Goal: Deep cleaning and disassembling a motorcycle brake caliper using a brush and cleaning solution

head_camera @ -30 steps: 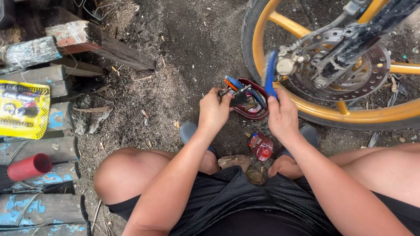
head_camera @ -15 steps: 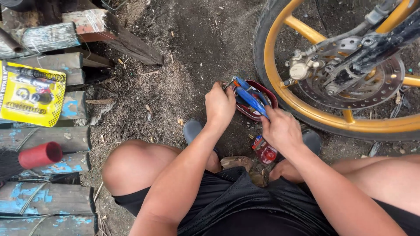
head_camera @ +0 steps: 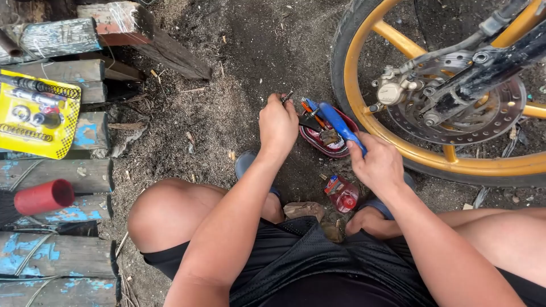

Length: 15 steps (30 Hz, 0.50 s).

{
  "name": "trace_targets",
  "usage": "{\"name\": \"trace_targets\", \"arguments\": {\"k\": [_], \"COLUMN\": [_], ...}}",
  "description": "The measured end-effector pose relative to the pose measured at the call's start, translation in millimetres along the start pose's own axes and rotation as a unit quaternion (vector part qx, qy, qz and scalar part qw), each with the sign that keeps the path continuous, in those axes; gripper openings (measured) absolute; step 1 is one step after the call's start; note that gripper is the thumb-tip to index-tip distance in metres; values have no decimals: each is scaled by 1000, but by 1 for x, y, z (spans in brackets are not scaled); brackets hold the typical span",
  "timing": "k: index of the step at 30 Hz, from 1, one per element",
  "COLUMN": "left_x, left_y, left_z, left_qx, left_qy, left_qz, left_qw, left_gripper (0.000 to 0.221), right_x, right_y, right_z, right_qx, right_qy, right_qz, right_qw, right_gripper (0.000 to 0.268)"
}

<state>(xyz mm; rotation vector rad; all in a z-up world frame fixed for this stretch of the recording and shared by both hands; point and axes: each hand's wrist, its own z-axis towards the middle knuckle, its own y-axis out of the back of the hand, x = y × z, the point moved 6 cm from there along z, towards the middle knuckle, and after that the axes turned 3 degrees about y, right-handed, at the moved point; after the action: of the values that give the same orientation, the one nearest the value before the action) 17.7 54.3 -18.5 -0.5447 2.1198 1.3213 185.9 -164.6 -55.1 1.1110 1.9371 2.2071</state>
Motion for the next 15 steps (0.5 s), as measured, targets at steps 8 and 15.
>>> {"name": "trace_targets", "arguments": {"k": [8,15], "left_x": [1,15], "left_y": [2,-1], "left_z": [1,14], "left_qx": [22,35], "left_qy": [-2,18], "left_qz": [-24,-16], "left_qw": [999,999], "left_gripper": [38,38], "right_x": [-9,23], "right_y": [-21,5], "right_z": [2,16], "right_qx": [-26,-76], "right_qy": [85,126], "right_qz": [-16,42], "right_qw": [996,988], "right_gripper": [33,26]}}
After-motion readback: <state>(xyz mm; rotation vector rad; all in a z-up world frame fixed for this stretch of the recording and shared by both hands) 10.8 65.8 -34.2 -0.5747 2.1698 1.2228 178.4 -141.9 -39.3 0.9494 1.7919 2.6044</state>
